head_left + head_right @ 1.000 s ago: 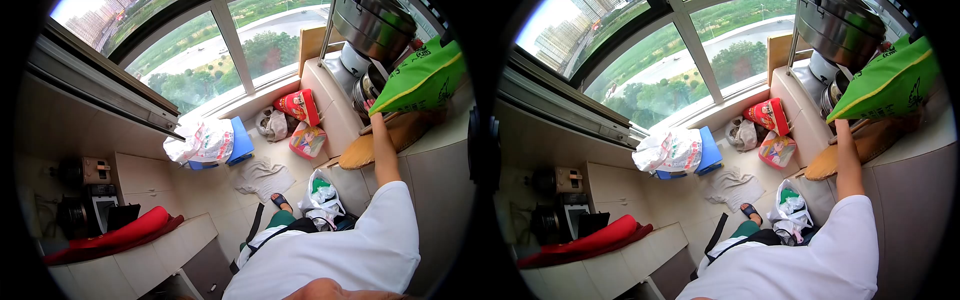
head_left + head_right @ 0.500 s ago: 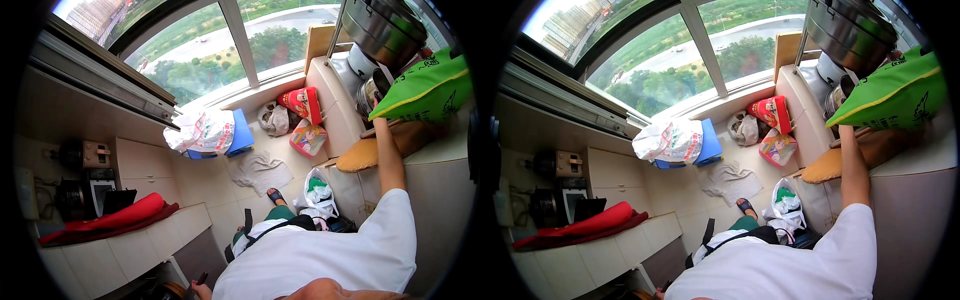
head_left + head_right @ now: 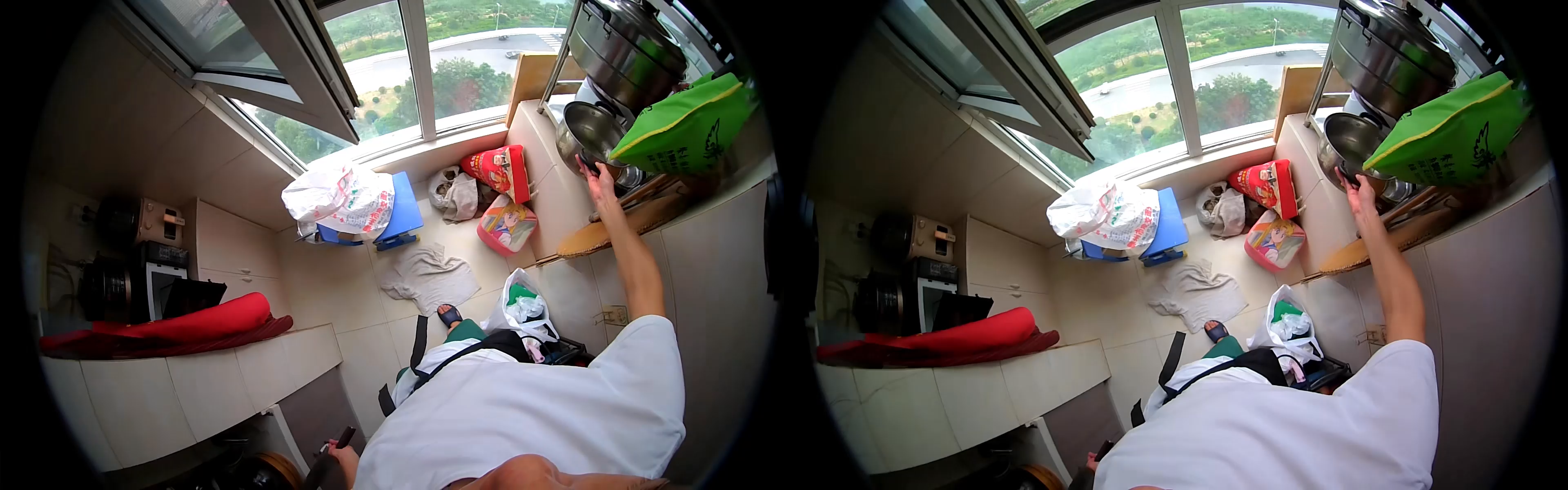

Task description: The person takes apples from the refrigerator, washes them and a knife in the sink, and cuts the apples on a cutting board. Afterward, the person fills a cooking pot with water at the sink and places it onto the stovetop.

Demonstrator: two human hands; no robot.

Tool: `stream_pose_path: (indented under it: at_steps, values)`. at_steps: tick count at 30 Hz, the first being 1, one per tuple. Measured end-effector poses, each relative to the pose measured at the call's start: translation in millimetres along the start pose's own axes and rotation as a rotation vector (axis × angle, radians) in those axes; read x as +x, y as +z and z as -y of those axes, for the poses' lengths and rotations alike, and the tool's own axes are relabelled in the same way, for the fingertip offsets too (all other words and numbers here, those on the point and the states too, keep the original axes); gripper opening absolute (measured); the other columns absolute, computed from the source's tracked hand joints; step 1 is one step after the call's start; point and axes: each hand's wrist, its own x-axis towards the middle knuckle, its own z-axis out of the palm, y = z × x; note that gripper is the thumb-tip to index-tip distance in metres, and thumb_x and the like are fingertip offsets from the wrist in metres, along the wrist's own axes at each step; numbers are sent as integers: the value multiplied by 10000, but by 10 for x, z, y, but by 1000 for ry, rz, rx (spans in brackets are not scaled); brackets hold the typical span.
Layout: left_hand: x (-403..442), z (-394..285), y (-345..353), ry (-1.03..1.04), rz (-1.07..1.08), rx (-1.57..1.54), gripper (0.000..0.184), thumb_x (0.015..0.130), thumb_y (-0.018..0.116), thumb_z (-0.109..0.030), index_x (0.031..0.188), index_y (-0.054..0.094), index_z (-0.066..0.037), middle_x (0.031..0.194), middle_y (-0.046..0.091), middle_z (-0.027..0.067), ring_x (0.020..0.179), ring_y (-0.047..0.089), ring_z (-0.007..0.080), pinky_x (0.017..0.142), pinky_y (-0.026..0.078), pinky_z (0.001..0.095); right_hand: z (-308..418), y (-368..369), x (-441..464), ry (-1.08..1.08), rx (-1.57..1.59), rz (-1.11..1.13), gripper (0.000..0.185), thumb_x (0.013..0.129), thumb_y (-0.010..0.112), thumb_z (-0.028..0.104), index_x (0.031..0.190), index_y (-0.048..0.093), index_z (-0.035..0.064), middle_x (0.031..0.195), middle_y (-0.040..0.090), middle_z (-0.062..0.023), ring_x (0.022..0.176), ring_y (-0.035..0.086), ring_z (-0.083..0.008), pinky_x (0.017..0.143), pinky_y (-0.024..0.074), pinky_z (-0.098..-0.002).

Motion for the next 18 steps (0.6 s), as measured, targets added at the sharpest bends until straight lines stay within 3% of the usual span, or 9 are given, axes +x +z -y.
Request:
stream_pose_path:
  at_steps: [1,2,3,4,7,9,11,13,18]
  values:
    - [77,36,-113,-14,22,-58,262,854,459,-129,1075,555,-25,1049,595,68,1020,558,167,911,449,272,-165,175,-356,47,1,6,300,870,411,-13,1104,370,-195,1198,468,-308,1118,503,-469,1037,399,-451]
    - [118,60,-233,-29,39,-112,262,854,458,-128,1074,555,-24,1049,595,69,1020,558,167,911,449,272,-386,85,-496,27,50,52,104,854,446,-47,872,476,-145,1020,546,-246,1011,558,-440,958,468,-559]
    - [199,40,-360,-44,77,-224,262,854,458,-127,1074,554,-24,1049,595,69,1019,558,167,911,449,271,-552,87,-793,101,-76,150,156,894,435,-7,926,492,-149,1076,533,-266,1054,539,-447,1015,428,-492]
    - [206,149,-523,-25,73,-83,258,849,456,-124,1062,549,-12,1041,589,70,1018,556,167,912,447,267,-723,117,-1101,155,-152,220,149,899,456,-4,878,521,-136,1007,571,-238,1022,558,-439,1008,435,-486]
    - [113,399,-1126,46,194,196,249,835,450,-114,1027,531,22,1019,570,73,1014,550,168,915,439,256,-1308,128,-1961,315,-386,350,120,902,523,58,885,572,-51,916,630,-137,979,625,-268,933,497,-370]
    - [-25,586,-1414,-73,-68,-258,192,685,487,-25,853,577,5,851,612,88,758,599,209,720,520,292,-1660,278,-2573,470,-510,417,101,901,532,61,914,570,-31,923,617,-117,971,627,-261,909,503,-348]
    - [-278,516,-1375,-83,-434,-390,185,665,487,2,832,567,13,844,612,106,763,606,224,714,530,292,-1977,520,-3142,668,-667,568,139,897,545,82,998,544,-13,965,622,-125,962,627,-240,867,507,-300]
    - [-416,521,-1820,-159,-289,-373,200,667,477,18,848,561,22,864,614,124,768,610,224,717,530,286,-2325,908,-3756,853,-847,704,204,900,528,87,1074,520,-19,1040,628,-158,947,632,-224,844,513,-295]
    - [-944,219,-2374,-228,-489,-509,214,720,453,98,900,544,28,924,611,154,759,608,221,710,532,284,-3400,1567,-5062,1179,-1128,1400,273,911,547,135,1131,511,-24,1102,618,-145,931,642,-219,862,511,-344]
